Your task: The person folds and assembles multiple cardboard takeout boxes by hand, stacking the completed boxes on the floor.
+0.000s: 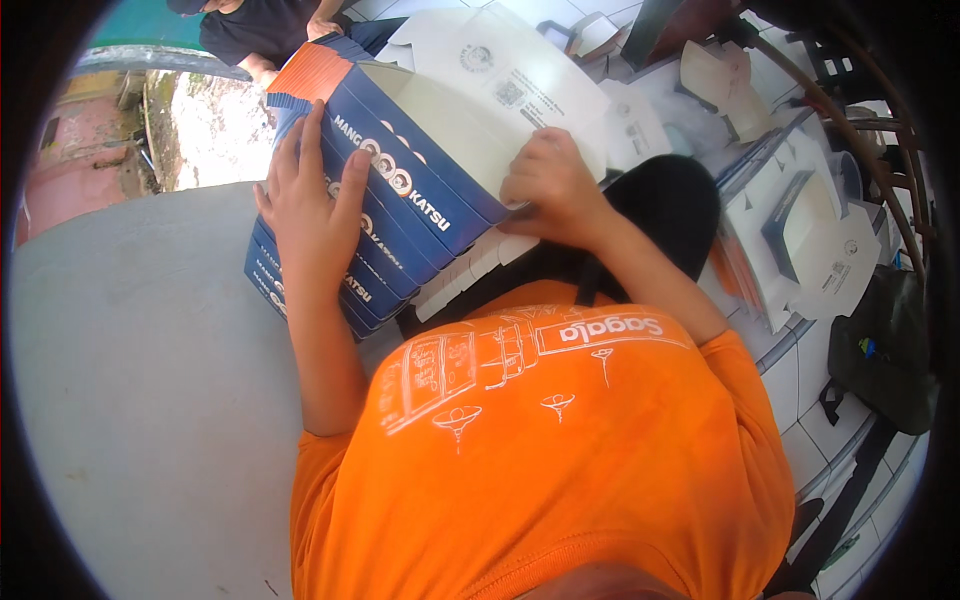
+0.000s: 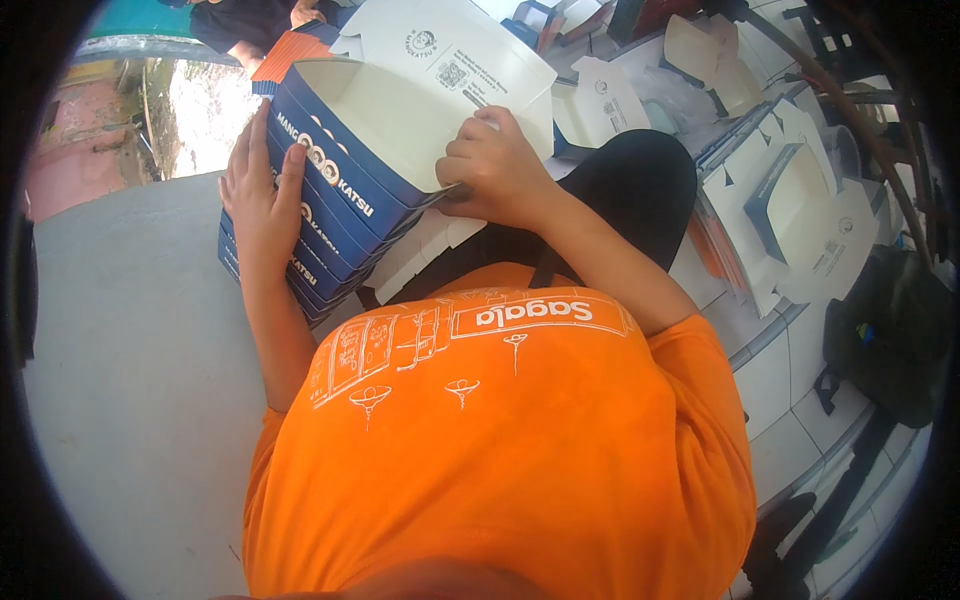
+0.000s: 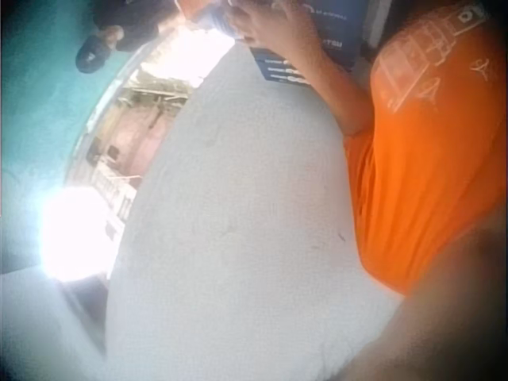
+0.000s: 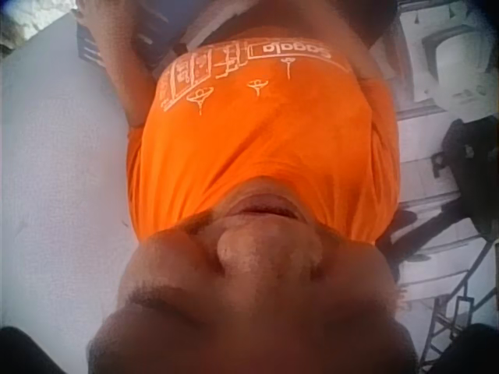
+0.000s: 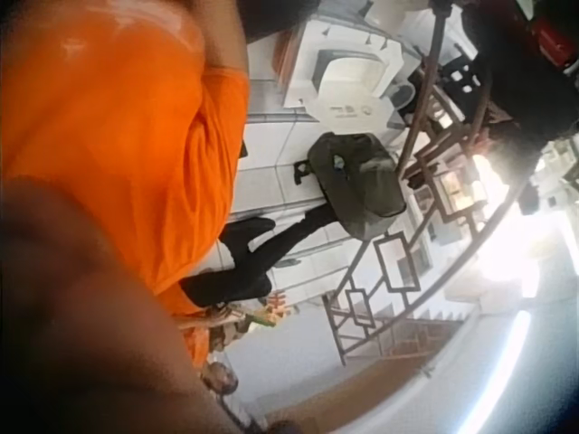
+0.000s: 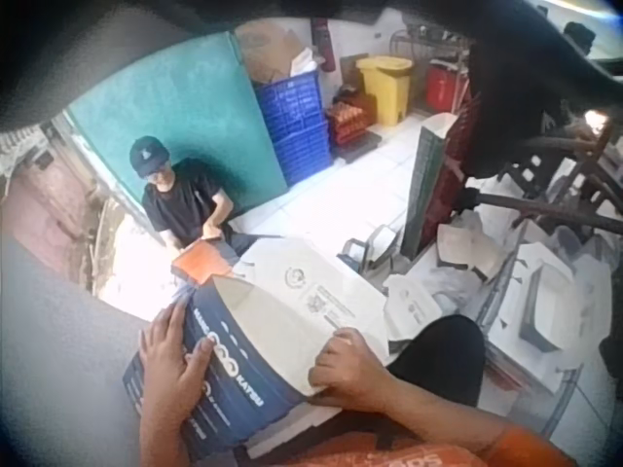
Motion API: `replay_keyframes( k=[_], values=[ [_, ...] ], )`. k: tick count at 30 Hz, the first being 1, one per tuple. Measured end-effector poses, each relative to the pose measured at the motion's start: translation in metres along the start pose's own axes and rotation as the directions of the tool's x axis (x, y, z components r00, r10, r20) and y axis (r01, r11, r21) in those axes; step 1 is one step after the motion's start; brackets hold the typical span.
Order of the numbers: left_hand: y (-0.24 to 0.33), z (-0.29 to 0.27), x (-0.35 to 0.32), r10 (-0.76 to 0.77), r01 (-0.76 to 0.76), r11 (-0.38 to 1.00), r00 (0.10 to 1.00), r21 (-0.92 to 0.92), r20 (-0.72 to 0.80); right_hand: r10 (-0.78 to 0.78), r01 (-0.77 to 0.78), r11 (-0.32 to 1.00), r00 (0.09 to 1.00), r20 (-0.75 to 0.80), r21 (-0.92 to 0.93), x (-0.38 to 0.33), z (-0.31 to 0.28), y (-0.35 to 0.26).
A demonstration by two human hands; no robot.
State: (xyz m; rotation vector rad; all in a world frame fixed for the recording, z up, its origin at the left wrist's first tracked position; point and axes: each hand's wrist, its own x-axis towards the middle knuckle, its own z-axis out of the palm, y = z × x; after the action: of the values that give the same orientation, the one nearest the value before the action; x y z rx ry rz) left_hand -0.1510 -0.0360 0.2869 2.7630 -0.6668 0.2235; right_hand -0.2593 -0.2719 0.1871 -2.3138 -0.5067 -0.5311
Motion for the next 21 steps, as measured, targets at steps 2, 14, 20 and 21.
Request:
replay_keyframes(
  k=[2,14,20,21],
  values=[
    [0.0,0.0,0.0,-0.007,0.007,1.0,1.0,-0.015,-0.014,0.001,-0.001,1.0,1.0,-0.015,-0.003,0.0,0.0,0.0],
    [0.006,0.002,-0.001,-0.05,0.05,0.998,0.999,0.034,0.001,0.11,-0.133,0.974,0.985,0.135,0.181,0.003,0.01,-0.002],
    [0.009,0.004,-0.001,-0.059,0.059,0.997,0.998,0.048,0.012,0.091,-0.18,0.911,0.965,0.245,0.371,0.003,0.007,0.0],
    [0.008,0.005,-0.001,-0.052,0.052,0.998,0.999,0.043,0.01,0.088,-0.184,0.908,0.962,0.259,0.377,0.003,0.006,0.0]
  ],
)
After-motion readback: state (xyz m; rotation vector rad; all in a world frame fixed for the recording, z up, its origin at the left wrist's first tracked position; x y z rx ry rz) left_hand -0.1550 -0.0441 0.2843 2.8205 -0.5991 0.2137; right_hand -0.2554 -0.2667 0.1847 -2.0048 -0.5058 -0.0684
